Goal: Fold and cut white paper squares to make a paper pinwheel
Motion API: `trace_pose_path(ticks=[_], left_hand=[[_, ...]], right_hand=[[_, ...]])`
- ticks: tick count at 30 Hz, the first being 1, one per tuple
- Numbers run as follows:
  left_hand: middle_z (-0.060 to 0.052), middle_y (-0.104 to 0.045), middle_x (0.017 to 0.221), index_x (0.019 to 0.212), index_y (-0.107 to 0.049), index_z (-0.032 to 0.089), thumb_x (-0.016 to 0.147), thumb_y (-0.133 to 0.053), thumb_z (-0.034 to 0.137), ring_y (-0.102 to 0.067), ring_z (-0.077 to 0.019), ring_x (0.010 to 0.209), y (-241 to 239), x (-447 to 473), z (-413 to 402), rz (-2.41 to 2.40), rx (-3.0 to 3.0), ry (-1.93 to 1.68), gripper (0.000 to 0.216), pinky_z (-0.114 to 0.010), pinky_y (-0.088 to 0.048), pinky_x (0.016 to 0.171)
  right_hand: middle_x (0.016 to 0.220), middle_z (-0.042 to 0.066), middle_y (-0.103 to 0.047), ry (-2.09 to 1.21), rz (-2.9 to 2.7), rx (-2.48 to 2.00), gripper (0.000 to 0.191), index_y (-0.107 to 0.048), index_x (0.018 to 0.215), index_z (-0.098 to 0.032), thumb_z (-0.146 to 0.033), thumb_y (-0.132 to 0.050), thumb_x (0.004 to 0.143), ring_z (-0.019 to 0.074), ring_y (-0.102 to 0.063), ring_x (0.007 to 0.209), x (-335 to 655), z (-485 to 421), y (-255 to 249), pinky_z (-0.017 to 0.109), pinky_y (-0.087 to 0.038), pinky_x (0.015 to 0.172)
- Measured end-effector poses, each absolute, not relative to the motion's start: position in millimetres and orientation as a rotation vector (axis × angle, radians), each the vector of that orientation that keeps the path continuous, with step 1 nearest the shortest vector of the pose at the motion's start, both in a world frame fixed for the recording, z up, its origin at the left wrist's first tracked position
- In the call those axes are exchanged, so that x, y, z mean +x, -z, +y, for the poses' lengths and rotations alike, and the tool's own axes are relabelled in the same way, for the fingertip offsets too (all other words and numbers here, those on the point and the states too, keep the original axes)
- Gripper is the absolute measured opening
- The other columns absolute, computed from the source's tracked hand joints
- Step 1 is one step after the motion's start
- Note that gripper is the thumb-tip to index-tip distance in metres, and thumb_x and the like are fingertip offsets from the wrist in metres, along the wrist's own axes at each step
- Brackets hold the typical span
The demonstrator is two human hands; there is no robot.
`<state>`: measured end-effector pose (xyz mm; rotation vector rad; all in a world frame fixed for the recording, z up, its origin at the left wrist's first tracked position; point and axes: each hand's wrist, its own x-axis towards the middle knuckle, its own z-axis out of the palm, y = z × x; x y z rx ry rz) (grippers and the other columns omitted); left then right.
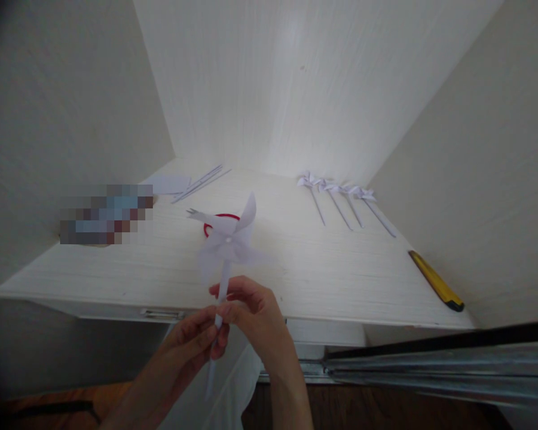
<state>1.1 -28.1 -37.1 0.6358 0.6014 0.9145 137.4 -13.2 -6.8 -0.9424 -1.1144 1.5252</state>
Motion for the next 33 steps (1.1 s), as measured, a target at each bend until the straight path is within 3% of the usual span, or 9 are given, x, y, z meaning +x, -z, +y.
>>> trace_pose_path(ticks=[3,8,11,16,20,24,30,33], left_hand=[[0.000,-0.057,0.064,0.077,-0.072,0.016,0.076,-0.072,0.026,-0.047,-0.0083,0.058,37,0,-29,0.601,0.630,-0.931,0.010,-0.019,-0.037,0.057],[0.000,-0.058,0.064,0.082,-0.074,0.018,0.073,-0.075,0.028,-0.047,-0.0078,0.058,38,1,-30,0.609,0.584,-0.972,0.014,-0.018,-0.037,0.057],[-0.001,-0.060,0.066,0.083,-0.074,0.018,0.071,-0.077,0.027,-0.047,-0.0073,0.059,41,1,-30,0.638,0.569,-0.974,0.016,-0.018,-0.037,0.057],[-0.001,-0.058,0.061,0.070,-0.072,0.015,0.071,-0.075,0.035,-0.045,-0.0076,0.055,42,-3,-32,0.611,0.638,-0.986,0.020,-0.018,-0.035,0.052],[0.001,-0.056,0.059,0.072,-0.071,0.016,0.072,-0.075,0.035,-0.041,-0.0059,0.051,34,-4,-35,0.606,0.648,-1.001,0.019,-0.017,-0.031,0.048],[0.002,-0.053,0.061,0.075,-0.071,0.016,0.070,-0.076,0.035,-0.039,-0.0049,0.053,25,-1,-35,0.630,0.612,-1.081,0.020,-0.015,-0.032,0.051],[0.004,-0.046,0.059,0.077,-0.067,0.015,0.074,-0.070,0.038,-0.039,-0.0064,0.056,18,13,-30,0.687,0.762,-1.090,0.024,-0.016,-0.035,0.054],[0.000,-0.053,0.066,0.087,-0.065,0.014,0.084,-0.056,0.040,-0.046,-0.0090,0.062,11,21,-23,0.769,0.999,-1.058,0.027,-0.018,-0.041,0.059]], right_hand=[[0.089,0.002,-0.066,-1.436,-1.195,-0.975,0.023,-0.071,0.095,-0.021,-0.025,-0.070,0.073,0.0114,-0.059,0.067,141,-13,2,0.021,-0.047,0.058],[0.066,-0.002,-0.059,-1.463,-1.206,-0.979,0.012,-0.069,0.084,-0.019,-0.029,-0.067,0.078,0.0089,-0.053,0.046,134,-18,6,0.020,-0.041,0.044],[0.057,-0.003,-0.056,-1.413,-1.202,-1.027,0.011,-0.066,0.079,-0.018,-0.029,-0.064,0.080,0.0097,-0.052,0.044,128,-20,10,0.021,-0.040,0.043],[0.057,-0.003,-0.056,-1.400,-1.154,-1.015,0.014,-0.066,0.077,-0.018,-0.032,-0.065,0.079,0.0087,-0.048,0.041,123,-20,7,0.021,-0.039,0.042],[0.074,0.000,-0.066,-1.248,-1.178,-1.039,0.013,-0.069,0.084,-0.020,-0.030,-0.062,0.080,0.0110,-0.055,0.057,117,-25,-3,0.023,-0.044,0.055],[0.093,0.003,-0.068,-1.065,-1.202,-1.130,0.023,-0.062,0.100,-0.022,-0.026,-0.060,0.078,0.0165,-0.061,0.080,111,-36,-12,0.029,-0.048,0.071],[0.080,0.003,-0.066,-0.782,-1.314,-1.477,0.008,-0.061,0.079,-0.018,-0.025,-0.057,0.077,0.0200,-0.061,0.080,119,-41,-21,0.035,-0.047,0.077],[0.082,0.003,-0.066,-0.709,-1.307,-1.499,0.008,-0.061,0.080,-0.018,-0.025,-0.057,0.078,0.0200,-0.061,0.081,126,-35,-26,0.034,-0.047,0.077]])
